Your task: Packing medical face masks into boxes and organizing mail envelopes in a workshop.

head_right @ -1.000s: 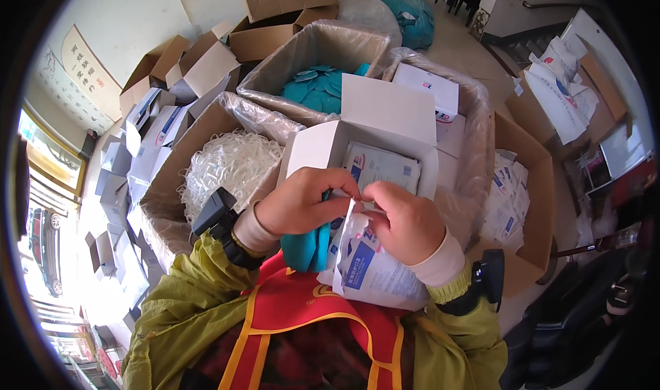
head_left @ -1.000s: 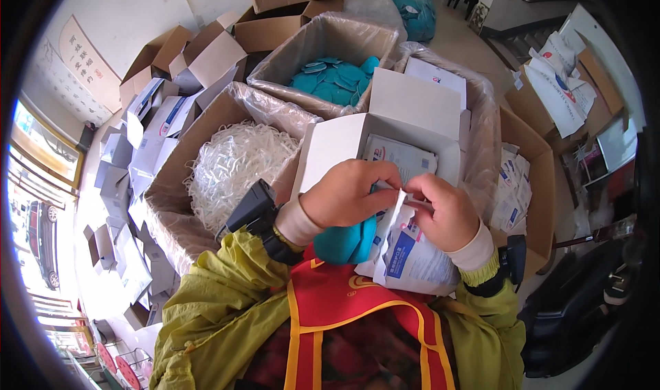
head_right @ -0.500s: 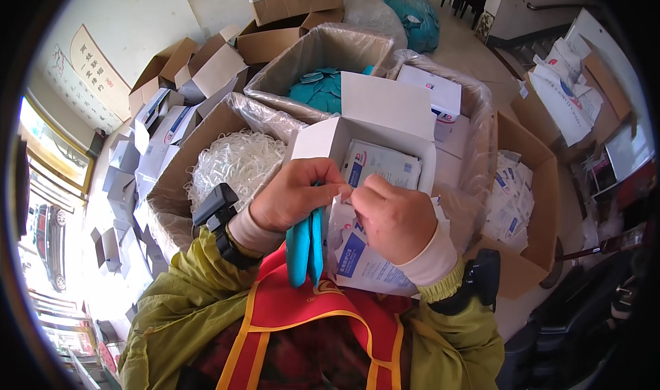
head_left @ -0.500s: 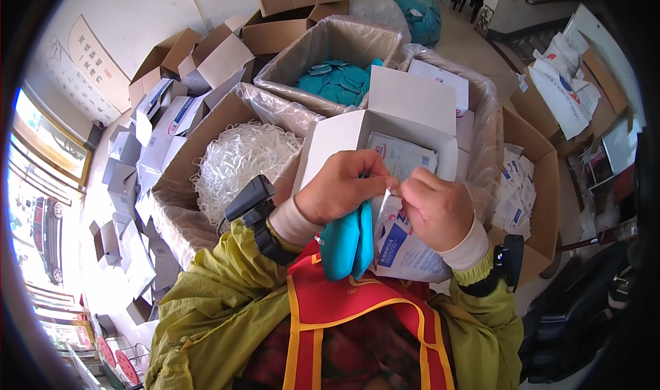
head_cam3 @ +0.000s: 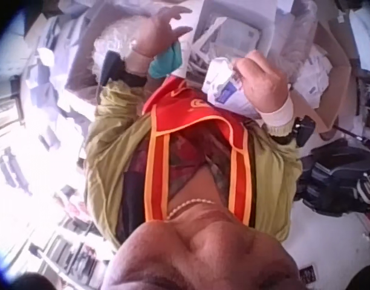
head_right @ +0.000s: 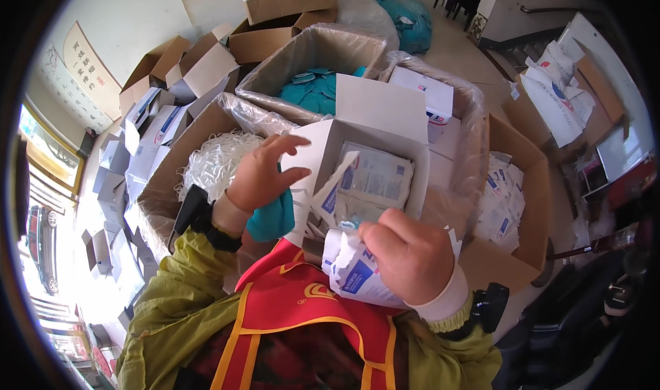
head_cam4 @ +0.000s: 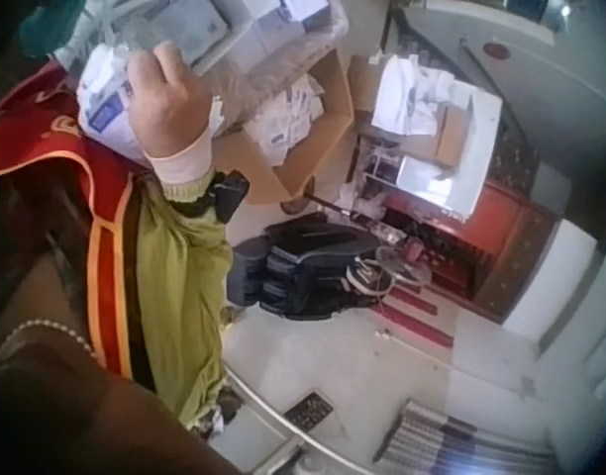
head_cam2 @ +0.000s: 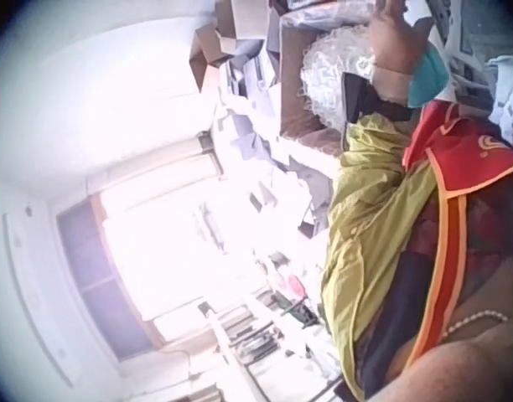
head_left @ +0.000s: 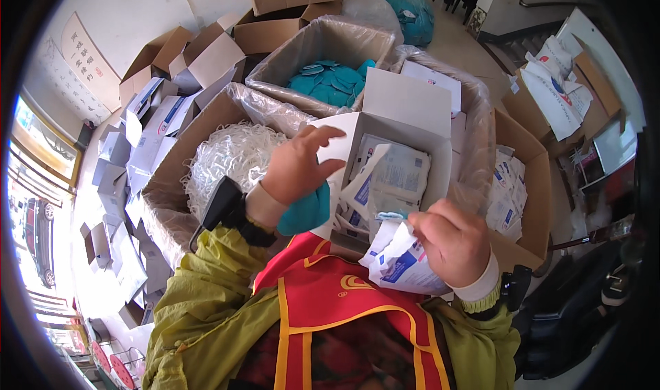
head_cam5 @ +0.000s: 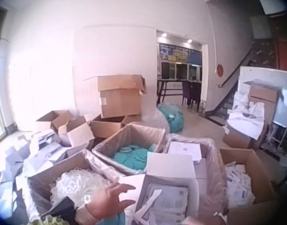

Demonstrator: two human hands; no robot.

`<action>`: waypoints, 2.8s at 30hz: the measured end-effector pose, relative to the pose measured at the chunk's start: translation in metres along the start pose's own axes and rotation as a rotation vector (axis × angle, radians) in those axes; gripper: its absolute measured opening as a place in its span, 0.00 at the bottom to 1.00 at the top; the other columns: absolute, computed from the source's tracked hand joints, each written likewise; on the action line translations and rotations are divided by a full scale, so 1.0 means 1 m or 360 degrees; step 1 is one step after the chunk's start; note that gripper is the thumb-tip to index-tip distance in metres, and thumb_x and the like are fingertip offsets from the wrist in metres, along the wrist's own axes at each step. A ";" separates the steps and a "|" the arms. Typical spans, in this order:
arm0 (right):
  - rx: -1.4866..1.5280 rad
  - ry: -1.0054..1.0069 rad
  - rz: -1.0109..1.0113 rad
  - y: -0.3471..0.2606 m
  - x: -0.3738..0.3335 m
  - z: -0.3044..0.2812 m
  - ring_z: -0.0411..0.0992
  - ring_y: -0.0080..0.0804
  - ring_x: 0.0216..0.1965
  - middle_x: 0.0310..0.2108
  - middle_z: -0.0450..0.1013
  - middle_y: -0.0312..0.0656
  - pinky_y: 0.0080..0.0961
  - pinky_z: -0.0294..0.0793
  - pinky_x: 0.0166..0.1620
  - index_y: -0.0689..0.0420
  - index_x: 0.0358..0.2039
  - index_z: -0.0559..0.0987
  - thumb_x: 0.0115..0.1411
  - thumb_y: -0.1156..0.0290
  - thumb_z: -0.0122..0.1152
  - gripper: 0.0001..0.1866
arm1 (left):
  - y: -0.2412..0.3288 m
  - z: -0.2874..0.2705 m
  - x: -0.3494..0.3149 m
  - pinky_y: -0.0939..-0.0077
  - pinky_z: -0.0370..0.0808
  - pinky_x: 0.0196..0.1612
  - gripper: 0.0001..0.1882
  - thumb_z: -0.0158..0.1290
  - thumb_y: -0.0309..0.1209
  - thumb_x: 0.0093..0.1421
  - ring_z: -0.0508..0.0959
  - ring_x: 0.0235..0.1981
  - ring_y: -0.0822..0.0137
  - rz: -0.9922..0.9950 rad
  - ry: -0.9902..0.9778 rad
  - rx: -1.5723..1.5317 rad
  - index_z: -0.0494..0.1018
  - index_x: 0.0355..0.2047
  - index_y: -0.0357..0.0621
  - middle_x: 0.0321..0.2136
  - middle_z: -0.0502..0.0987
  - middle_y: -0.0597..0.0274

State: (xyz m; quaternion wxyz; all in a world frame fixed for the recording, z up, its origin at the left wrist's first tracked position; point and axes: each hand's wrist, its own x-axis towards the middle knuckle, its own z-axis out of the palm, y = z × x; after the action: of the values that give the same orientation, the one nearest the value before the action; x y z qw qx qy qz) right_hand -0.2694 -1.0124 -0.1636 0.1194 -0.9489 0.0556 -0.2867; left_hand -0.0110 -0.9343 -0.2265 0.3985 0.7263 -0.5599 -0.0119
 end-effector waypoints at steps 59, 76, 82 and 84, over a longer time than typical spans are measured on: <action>0.0221 -0.0147 0.0404 0.039 0.022 0.036 0.75 0.45 0.26 0.26 0.74 0.43 0.35 0.73 0.27 0.55 0.28 0.73 0.49 0.77 0.62 0.07 | 0.033 0.005 -0.008 0.68 0.74 0.33 0.09 0.56 0.27 0.54 0.78 0.28 0.59 0.0258 -0.0536 -0.0583 0.77 0.35 0.40 0.26 0.78 0.55; -0.0318 -0.0132 -0.0129 -0.006 -0.003 0.013 0.70 0.30 0.18 0.19 0.62 0.36 0.27 0.68 0.20 0.52 0.23 0.68 0.49 0.70 0.56 0.06 | 0.064 0.032 -0.023 0.86 0.67 0.28 0.08 0.56 0.30 0.60 0.70 0.25 0.81 -0.0533 -0.0473 -0.1272 0.77 0.28 0.37 0.21 0.75 0.69; -0.0147 -0.0143 -0.0183 -0.034 -0.018 -0.005 0.68 0.28 0.18 0.19 0.60 0.35 0.28 0.67 0.20 0.54 0.26 0.72 0.48 0.71 0.58 0.05 | -0.015 0.047 -0.001 0.83 0.66 0.25 0.12 0.56 0.34 0.59 0.69 0.20 0.79 -0.0663 -0.0173 -0.0985 0.77 0.24 0.37 0.18 0.74 0.68; -0.0132 -0.0133 -0.0154 -0.033 -0.020 -0.016 0.67 0.29 0.17 0.18 0.60 0.35 0.28 0.66 0.20 0.54 0.25 0.72 0.47 0.71 0.59 0.06 | -0.034 0.043 0.007 0.82 0.65 0.25 0.13 0.56 0.34 0.58 0.68 0.21 0.80 -0.0760 -0.0086 -0.0765 0.77 0.24 0.35 0.17 0.72 0.70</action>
State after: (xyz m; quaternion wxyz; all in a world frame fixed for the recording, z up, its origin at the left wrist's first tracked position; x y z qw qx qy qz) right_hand -0.2942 -0.9798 -0.1527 0.0681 -0.9658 0.0166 -0.2497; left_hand -0.0013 -0.9624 -0.2726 0.5294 0.7216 -0.3656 -0.2556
